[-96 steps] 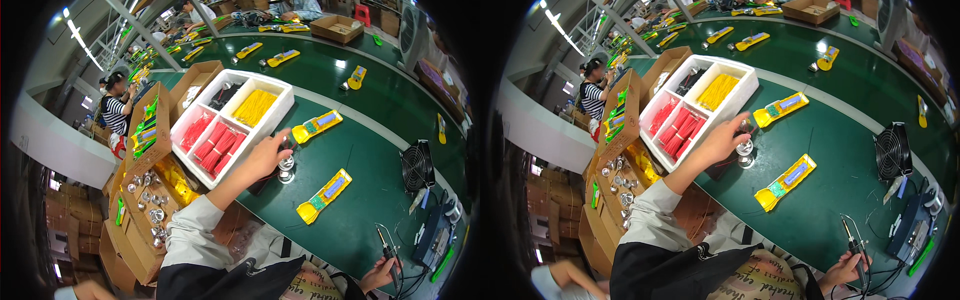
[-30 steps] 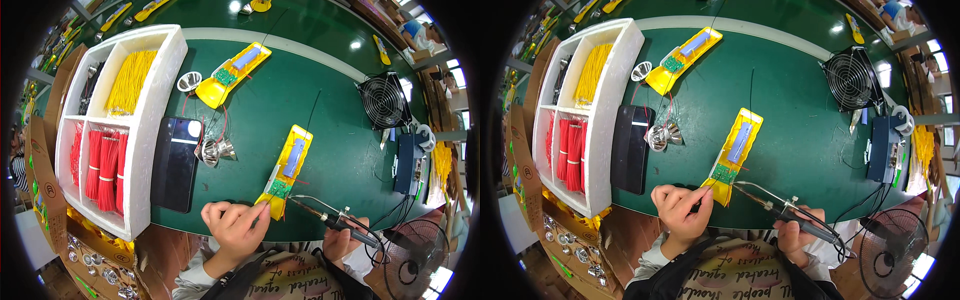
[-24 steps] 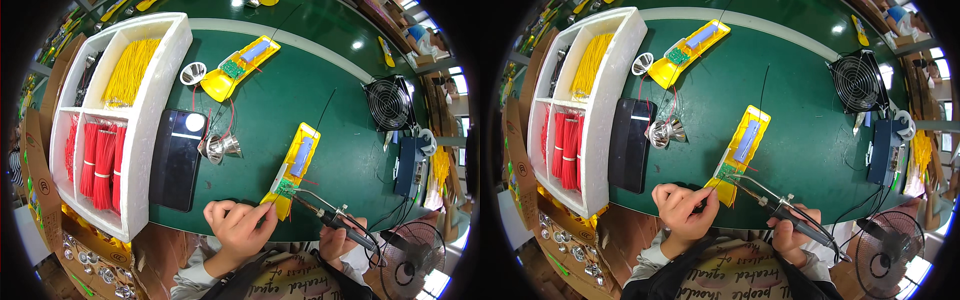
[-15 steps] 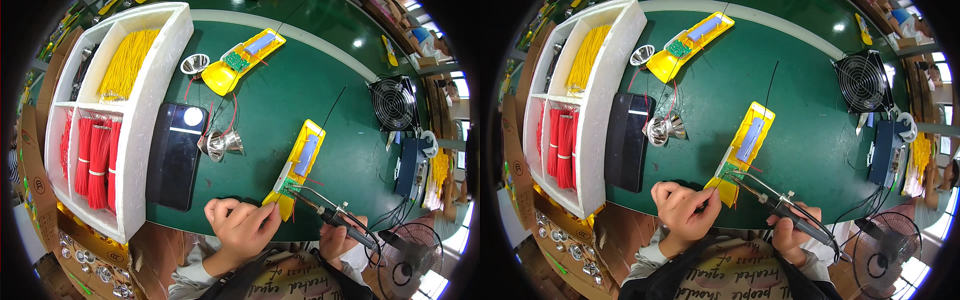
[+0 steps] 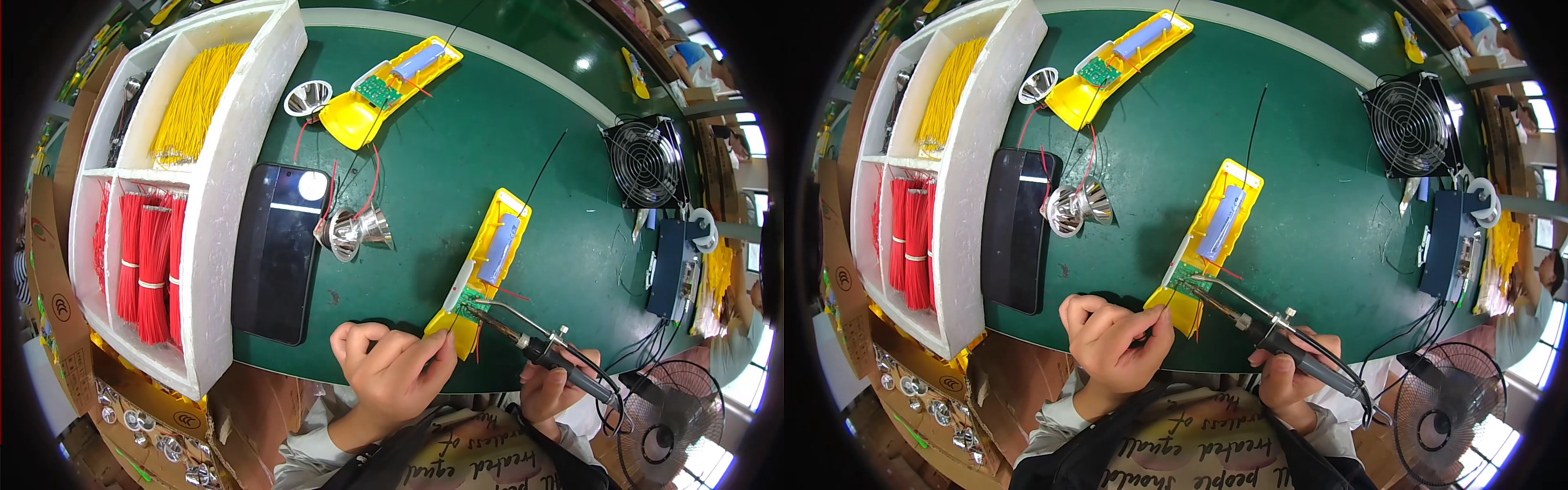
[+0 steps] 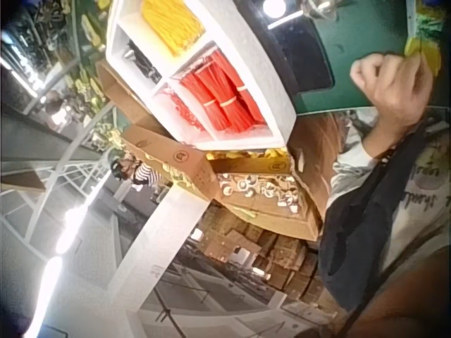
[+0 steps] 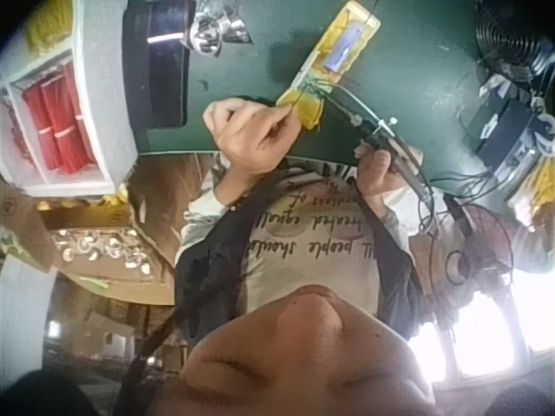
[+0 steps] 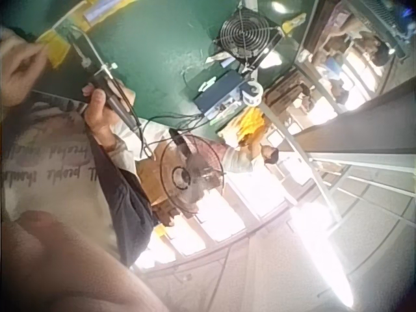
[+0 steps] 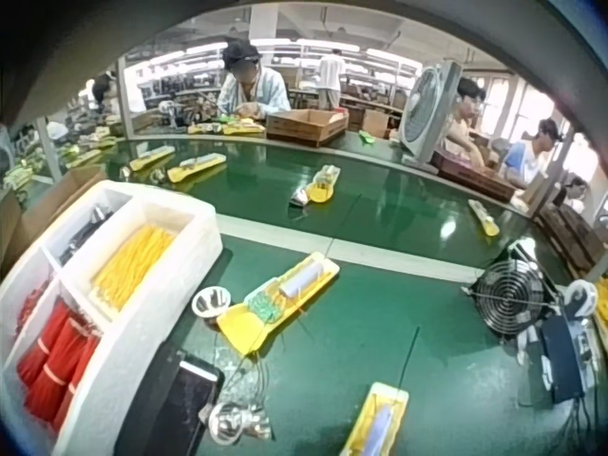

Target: The person solders wires and circuit boards inside flashlight housings using a soldering iron, retrieves reflector parts, and places the assembled flashlight components onto a conveyor belt.

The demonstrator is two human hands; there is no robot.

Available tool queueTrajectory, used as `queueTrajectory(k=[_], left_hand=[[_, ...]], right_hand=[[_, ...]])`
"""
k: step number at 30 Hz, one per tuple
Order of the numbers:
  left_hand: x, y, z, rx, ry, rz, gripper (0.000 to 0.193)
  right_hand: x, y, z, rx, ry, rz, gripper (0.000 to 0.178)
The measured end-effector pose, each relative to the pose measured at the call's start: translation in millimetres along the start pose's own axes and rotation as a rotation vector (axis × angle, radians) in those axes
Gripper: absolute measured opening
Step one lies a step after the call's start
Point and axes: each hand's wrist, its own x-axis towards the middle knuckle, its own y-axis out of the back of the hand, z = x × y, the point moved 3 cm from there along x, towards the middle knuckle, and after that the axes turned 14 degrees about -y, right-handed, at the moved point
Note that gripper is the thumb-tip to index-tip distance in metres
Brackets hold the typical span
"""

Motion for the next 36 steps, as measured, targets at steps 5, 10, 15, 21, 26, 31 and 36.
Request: queueTrajectory(k=[5, 10, 15, 21, 26, 31, 36], left_hand=[[-1.9, -1.1, -1.6, 0.018, -0.007, -0.008, 0.015], [-1.7, -0.9, -1.5, 0.017, -0.009, -0.013, 0.015], [-3.0, -1.3, -1.9, 0.018, -0.017, -0.013, 0.015], [-0.2, -0.1, -0.1, -0.001, -0.005, -0.016, 0.015], [0.4, 0.0, -0.5, -0.002, -0.005, -0.018, 0.014], [0.6, -0.2, 0.0, 0.002, -0.004, -0.017, 0.014], [-0.2, 0.2, -0.1, 0.006, -0.002, -0.018, 0.015]], right_hand=[[1.4, 1.3, 0.1, -0.019, 0.036, -0.019, 0.030], [-0.4, 3.0, 0.5, -0.066, 0.052, -0.017, 0.029], [-1.4, 4.0, 0.2, -0.056, 0.039, -0.027, 0.029], [-1.1, 3.9, 0.3, -0.042, 0.036, -0.040, 0.030], [-1.2, 6.8, 1.6, -0.081, 0.045, -0.035, 0.031], [-1.3, 6.7, 1.7, -0.091, 0.012, -0.038, 0.032], [-1.6, 5.8, 1.1, -0.074, 0.012, -0.028, 0.032]])
